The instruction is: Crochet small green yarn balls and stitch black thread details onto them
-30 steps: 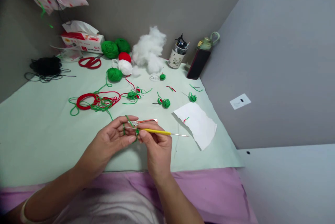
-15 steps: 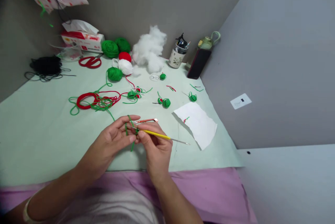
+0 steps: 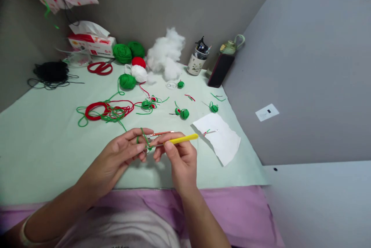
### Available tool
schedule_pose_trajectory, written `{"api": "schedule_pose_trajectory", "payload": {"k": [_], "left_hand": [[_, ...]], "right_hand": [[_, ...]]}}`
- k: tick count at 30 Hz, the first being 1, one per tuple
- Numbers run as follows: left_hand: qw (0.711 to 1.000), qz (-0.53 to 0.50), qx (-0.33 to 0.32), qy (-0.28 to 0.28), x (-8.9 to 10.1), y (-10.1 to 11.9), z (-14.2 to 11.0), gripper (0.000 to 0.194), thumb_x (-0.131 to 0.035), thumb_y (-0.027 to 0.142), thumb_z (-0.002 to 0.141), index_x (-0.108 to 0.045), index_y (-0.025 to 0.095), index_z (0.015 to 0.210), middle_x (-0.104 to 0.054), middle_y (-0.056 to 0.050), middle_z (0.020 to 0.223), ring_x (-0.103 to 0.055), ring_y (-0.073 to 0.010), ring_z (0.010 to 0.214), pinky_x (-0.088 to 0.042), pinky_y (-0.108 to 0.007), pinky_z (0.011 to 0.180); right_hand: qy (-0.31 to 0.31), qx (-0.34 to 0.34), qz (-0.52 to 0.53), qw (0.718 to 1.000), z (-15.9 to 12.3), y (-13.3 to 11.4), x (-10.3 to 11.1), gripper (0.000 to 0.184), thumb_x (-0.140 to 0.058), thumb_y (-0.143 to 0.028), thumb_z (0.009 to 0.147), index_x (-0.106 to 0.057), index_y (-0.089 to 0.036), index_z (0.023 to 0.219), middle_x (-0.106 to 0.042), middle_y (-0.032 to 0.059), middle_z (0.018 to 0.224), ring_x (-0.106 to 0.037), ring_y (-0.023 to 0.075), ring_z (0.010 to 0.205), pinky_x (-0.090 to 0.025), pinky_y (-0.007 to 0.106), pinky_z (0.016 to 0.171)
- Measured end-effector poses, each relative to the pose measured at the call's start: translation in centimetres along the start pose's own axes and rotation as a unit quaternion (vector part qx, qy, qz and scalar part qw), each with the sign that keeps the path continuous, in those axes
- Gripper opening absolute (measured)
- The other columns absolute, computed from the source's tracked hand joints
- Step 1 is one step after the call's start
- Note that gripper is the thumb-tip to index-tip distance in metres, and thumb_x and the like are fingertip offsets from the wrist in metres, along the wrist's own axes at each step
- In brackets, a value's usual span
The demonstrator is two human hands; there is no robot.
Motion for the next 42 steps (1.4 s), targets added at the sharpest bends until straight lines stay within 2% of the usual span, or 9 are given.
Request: {"api": "schedule_pose_trajectory", "payload": {"k": [3, 8, 10, 15, 21, 24, 32, 38, 42], "left_hand": [[1.000, 0.003, -0.008, 0.003, 0.1, 0.0, 0.0, 0.029, -0.077, 0.028, 0.086, -0.072, 0.019, 0.114, -0.059, 0.003, 0.081, -0.055, -0.0091, 0.065, -0.045, -0.024, 0.066], [1.000, -0.030, 0.005, 0.001, -0.3, 0.1, -0.1, 0.035, -0.084, 0.030, 0.080, -0.072, 0.018, 0.111, -0.060, 0.002, 0.076, -0.052, -0.0096, 0.063, -0.045, -0.023, 0.062], [0.998, -0.056, 0.032, -0.012, -0.4, 0.1, -0.1, 0.038, -0.085, 0.033, 0.079, -0.072, 0.017, 0.111, -0.060, 0.001, 0.074, -0.052, -0.0098, 0.063, -0.044, -0.022, 0.060], [0.995, -0.071, 0.062, -0.038, -0.2, 0.1, -0.1, 0.038, -0.085, 0.031, 0.081, -0.072, 0.018, 0.114, -0.058, 0.004, 0.067, -0.045, -0.0068, 0.056, -0.041, -0.019, 0.054], [0.999, -0.020, 0.023, -0.017, 0.4, 0.2, 0.2, 0.038, -0.084, 0.029, 0.081, -0.072, 0.018, 0.115, -0.061, 0.003, 0.077, -0.050, -0.0067, 0.057, -0.041, -0.020, 0.053], [1.000, 0.005, 0.009, -0.023, 0.2, 0.1, 0.2, 0.038, -0.083, 0.028, 0.081, -0.072, 0.019, 0.116, -0.062, 0.002, 0.078, -0.051, -0.0069, 0.057, -0.042, -0.021, 0.053], [0.999, 0.033, -0.025, -0.004, -0.1, -0.4, 0.2, 0.034, -0.081, 0.028, 0.083, -0.074, 0.021, 0.115, -0.063, 0.001, 0.079, -0.049, -0.0075, 0.058, -0.044, -0.019, 0.054], [0.999, -0.045, -0.004, 0.030, -0.7, -1.1, 0.0, 0.044, -0.085, 0.031, 0.079, -0.073, 0.020, 0.120, -0.059, 0.005, 0.069, -0.042, -0.0055, 0.051, -0.039, -0.018, 0.049], [0.993, -0.104, 0.050, 0.001, -0.8, -1.0, -0.1, 0.043, -0.085, 0.029, 0.080, -0.074, 0.019, 0.121, -0.050, 0.007, 0.060, -0.036, -0.0045, 0.049, -0.036, -0.017, 0.048]], "right_hand": [[-0.018, 0.091, -0.145, 0.985, -0.6, -0.6, 0.5, 0.021, -0.053, -0.017, 0.102, -0.072, -0.025, 0.106, -0.074, 0.0050, 0.097, -0.069, 0.0151, 0.076, -0.058, 0.031, 0.069], [-0.094, 0.261, -0.451, 0.849, -1.9, -0.6, 0.8, 0.048, -0.068, -0.006, 0.090, -0.070, -0.035, 0.129, -0.076, 0.0048, 0.109, -0.073, 0.0211, 0.100, -0.061, 0.034, 0.083], [-0.077, 0.278, -0.478, 0.830, -2.2, -0.2, 0.7, 0.054, -0.070, -0.007, 0.089, -0.069, -0.040, 0.131, -0.076, 0.0035, 0.109, -0.074, 0.0208, 0.098, -0.062, 0.033, 0.081], [-0.008, 0.226, -0.319, 0.920, -1.8, 0.1, 0.4, 0.040, -0.063, -0.011, 0.095, -0.073, -0.038, 0.124, -0.075, 0.0047, 0.110, -0.072, 0.0209, 0.095, -0.062, 0.037, 0.079], [0.055, 0.048, -0.064, 0.995, -0.1, -0.4, 0.7, 0.014, -0.065, -0.028, 0.097, -0.077, -0.023, 0.093, -0.072, 0.0039, 0.083, -0.065, 0.0147, 0.065, -0.056, 0.029, 0.058], [0.036, 0.015, -0.010, 0.999, 0.2, -0.1, 0.6, 0.013, -0.066, -0.030, 0.096, -0.077, -0.024, 0.093, -0.073, 0.0036, 0.085, -0.065, 0.0142, 0.067, -0.055, 0.028, 0.058], [0.037, 0.107, -0.179, 0.977, -0.9, 0.3, -0.4, 0.023, -0.063, -0.016, 0.097, -0.079, -0.031, 0.106, -0.078, 0.0038, 0.096, -0.070, 0.0188, 0.086, -0.057, 0.034, 0.074], [0.007, 0.254, -0.399, 0.881, -2.5, 1.3, -0.3, 0.056, -0.069, -0.007, 0.090, -0.067, -0.041, 0.136, -0.073, 0.0062, 0.120, -0.069, 0.0235, 0.106, -0.057, 0.039, 0.087], [0.028, 0.212, -0.307, 0.927, -1.9, 1.1, -0.4, 0.043, -0.063, -0.008, 0.094, -0.074, -0.038, 0.123, -0.074, 0.0049, 0.109, -0.071, 0.0213, 0.097, -0.058, 0.038, 0.081]]}}
Point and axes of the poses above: each hand's wrist, its own z-axis towards the middle knuckle, its own x-axis out of the back of the hand, y = z × x, the point moved 1 cm from there along z, towards the middle knuckle
